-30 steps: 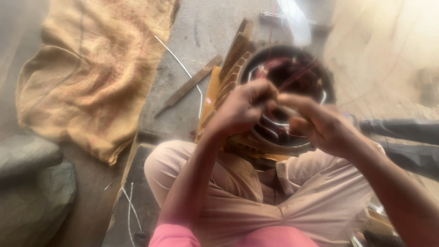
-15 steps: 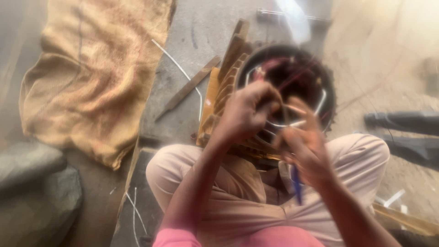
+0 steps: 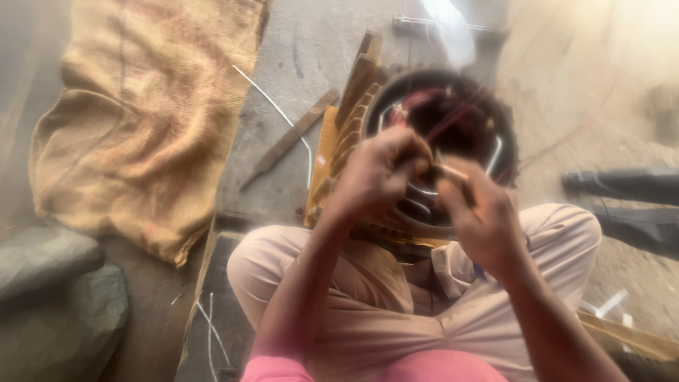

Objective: The person sits on the floor of a repair workshop rewinding an electric motor stator. They strip and cut copper wire ends with pliers, twist wire connections, and feed white insulated wire pieces into the stator slots, pressing the windings into place by hand.

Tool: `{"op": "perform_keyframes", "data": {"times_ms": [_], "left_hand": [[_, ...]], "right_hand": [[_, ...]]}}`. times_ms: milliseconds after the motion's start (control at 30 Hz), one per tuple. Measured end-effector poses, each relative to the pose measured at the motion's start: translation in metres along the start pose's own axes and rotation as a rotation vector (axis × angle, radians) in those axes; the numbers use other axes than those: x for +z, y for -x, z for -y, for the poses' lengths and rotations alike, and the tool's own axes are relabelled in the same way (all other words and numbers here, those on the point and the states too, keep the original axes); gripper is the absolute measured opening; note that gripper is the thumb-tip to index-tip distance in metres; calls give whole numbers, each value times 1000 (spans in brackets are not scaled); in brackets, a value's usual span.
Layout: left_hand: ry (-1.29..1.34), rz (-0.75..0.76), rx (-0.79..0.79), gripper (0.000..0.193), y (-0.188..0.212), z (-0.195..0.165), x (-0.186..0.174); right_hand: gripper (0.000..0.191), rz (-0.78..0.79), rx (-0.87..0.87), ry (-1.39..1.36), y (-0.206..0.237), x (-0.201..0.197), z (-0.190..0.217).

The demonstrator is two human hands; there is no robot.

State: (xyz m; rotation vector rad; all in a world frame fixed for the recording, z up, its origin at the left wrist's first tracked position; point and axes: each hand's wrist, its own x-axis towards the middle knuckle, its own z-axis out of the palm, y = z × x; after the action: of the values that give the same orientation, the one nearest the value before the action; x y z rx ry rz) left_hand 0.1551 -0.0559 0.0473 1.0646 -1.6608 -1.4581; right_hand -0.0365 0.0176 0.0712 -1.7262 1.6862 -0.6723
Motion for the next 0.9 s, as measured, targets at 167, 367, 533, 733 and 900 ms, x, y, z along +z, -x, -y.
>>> {"op": "perform_keyframes", "data": {"times_ms": [167, 367, 533, 733, 900], "left_hand": [[18, 8, 1, 9, 0, -1, -5], [59, 5, 6, 7, -1, 1, -2], [0, 1, 50, 10, -1, 1, -4], [13, 67, -13, 11, -2, 0, -7], [92, 62, -10, 9, -1, 1, -9]], "right_hand": [[32, -63, -73, 73, -33, 22, -6], [33, -86, -30, 24, -29, 16, -13], [42, -327, -158, -68, -21, -19, -44], [34, -3, -687, 320, -53, -16, -42], [30, 1, -950, 500, -60, -75, 20]]}}
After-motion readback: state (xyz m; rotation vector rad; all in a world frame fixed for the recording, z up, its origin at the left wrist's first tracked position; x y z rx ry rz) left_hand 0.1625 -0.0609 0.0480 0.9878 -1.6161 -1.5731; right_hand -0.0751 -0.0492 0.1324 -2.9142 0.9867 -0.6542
